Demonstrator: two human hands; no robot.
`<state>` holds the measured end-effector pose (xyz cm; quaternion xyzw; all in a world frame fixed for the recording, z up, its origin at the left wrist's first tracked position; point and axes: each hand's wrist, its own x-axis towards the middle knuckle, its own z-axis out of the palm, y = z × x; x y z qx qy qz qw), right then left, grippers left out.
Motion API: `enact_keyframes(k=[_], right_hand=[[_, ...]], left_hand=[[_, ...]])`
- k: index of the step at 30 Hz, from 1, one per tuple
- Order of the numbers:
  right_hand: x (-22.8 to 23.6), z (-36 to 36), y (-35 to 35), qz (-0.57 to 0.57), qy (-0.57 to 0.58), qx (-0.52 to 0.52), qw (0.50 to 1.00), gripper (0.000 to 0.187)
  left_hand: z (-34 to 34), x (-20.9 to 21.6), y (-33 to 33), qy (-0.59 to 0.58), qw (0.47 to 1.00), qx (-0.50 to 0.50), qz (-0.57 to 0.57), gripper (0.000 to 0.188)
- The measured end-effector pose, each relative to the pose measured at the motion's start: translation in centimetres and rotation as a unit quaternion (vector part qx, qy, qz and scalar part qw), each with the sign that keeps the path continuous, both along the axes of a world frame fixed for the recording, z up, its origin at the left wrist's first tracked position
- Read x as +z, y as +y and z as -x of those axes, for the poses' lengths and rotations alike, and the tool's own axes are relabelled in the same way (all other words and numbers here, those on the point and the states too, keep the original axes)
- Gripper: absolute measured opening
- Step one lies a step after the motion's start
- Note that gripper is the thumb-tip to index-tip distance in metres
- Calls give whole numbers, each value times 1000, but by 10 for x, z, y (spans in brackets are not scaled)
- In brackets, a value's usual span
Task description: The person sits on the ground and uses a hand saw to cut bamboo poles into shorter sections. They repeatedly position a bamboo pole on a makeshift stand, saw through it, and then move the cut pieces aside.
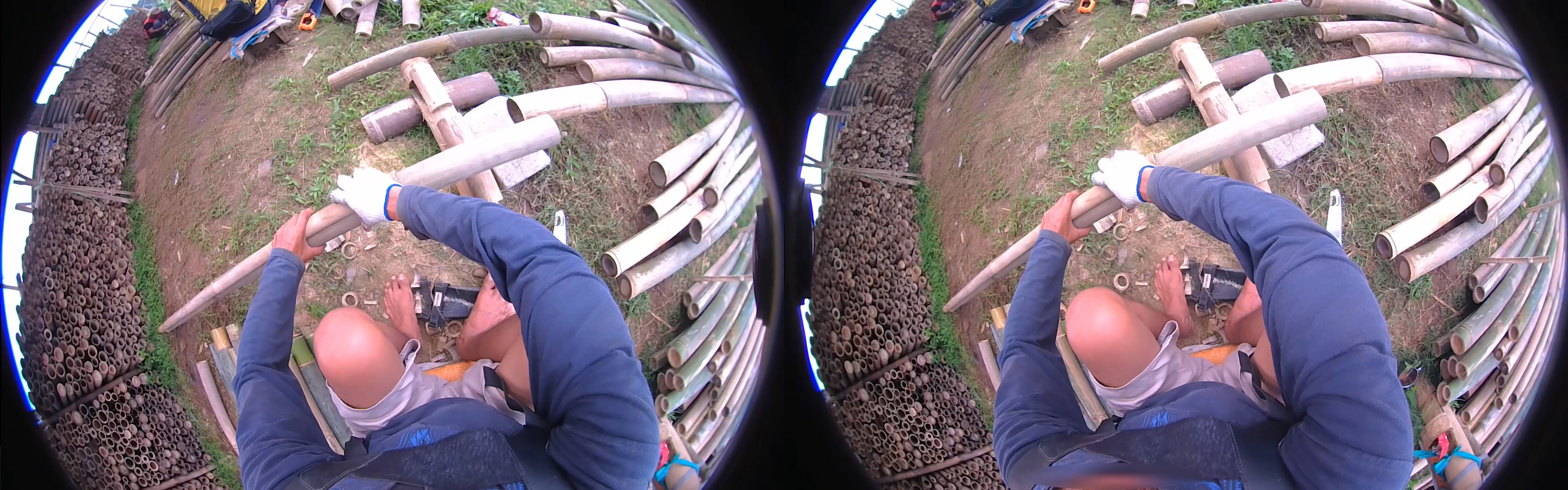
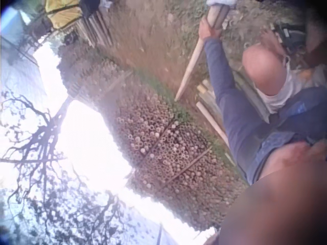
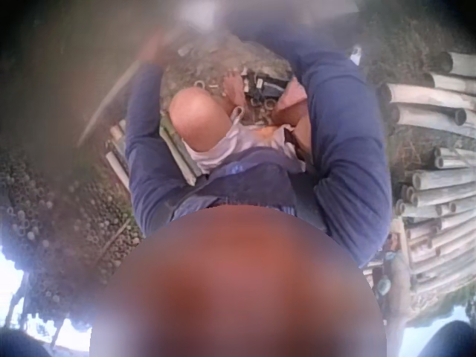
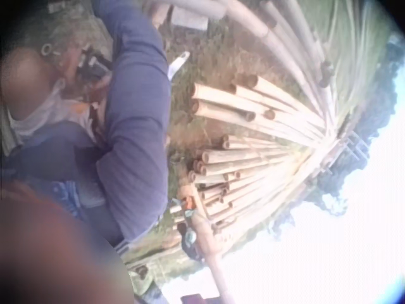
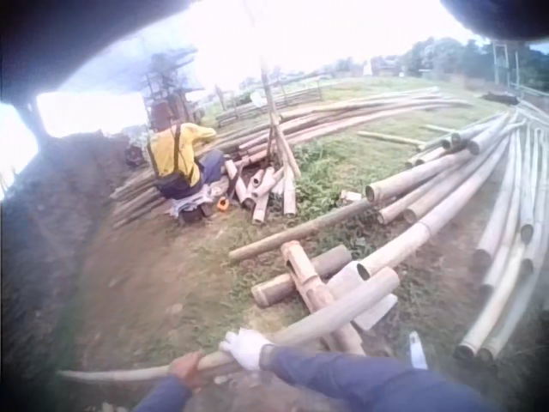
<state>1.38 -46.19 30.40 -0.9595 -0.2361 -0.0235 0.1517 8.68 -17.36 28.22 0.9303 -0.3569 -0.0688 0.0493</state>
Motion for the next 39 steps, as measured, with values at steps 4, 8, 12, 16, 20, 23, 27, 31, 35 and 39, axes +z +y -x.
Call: enact_keyframes(k=[4,8,12,16,20,23,27,31,35,39], right_hand=[[14,27,-56,22,11,-24,999,88],[14,52,-119,81,36,-72,993,89],[2,79,-154,113,-7,-108,988,80],[7,94,-172,114,-14,-124,986,81],[24,127,-209,142,-49,-188,971,78],[16,177,-237,105,-132,-258,951,62],[-41,232,-235,-78,133,-448,880,76],[-107,208,-197,-181,124,-510,831,110],[-140,175,-160,-176,-12,-559,810,102],[-141,175,-150,-183,-31,-564,805,92]], left_hand=[[14,3,-53,-1,997,-74,27,94],[31,-9,-129,1,996,-85,29,94],[35,-21,-172,21,996,-87,15,92],[31,-15,-174,37,996,-84,-9,95],[27,-9,-173,57,994,-91,10,96],[24,-10,-174,59,993,-102,14,95],[20,-13,-175,72,990,-124,18,99],[23,-10,-174,54,991,-120,10,101],[27,-4,-178,44,993,-113,-5,97],[31,-11,-181,37,995,-93,19,95]])
